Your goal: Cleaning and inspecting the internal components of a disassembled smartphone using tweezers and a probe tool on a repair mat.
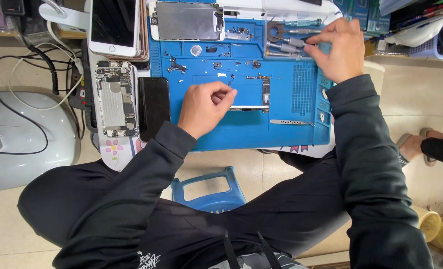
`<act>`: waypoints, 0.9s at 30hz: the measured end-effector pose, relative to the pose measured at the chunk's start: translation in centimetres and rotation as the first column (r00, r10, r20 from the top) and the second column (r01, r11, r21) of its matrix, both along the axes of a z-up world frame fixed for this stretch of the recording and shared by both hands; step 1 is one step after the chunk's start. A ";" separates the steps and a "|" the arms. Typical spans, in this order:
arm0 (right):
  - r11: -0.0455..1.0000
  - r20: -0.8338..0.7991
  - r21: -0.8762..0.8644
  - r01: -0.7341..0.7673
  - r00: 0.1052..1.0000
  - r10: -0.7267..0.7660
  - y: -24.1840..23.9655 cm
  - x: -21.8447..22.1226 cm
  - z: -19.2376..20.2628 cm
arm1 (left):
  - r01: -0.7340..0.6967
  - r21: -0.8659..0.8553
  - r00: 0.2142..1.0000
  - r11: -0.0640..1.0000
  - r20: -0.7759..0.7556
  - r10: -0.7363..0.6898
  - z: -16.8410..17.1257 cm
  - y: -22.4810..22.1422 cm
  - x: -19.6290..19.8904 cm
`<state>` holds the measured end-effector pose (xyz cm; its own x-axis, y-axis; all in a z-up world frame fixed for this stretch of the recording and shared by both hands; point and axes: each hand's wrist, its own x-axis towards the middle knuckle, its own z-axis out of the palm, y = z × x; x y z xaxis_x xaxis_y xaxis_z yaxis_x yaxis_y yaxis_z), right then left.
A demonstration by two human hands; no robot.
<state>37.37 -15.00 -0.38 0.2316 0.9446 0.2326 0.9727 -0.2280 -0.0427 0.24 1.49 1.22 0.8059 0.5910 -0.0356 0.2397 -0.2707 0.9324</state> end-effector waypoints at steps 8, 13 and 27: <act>0.998 -0.101 -0.056 -0.001 0.995 -0.004 0.2 -2.1 2.6 | 0.007 0.017 0.999 1.000 0.052 -0.007 -0.2 -0.1 -0.1; 0.988 -0.295 0.152 -0.037 0.952 0.081 0.5 -7.1 7.5 | -0.012 0.016 0.998 1.000 0.064 0.011 -0.3 -0.2 0.0; 0.931 -0.678 0.249 -0.267 0.639 0.365 1.7 -20.6 7.7 | -0.071 0.037 0.994 0.997 0.082 0.068 -1.5 0.2 0.7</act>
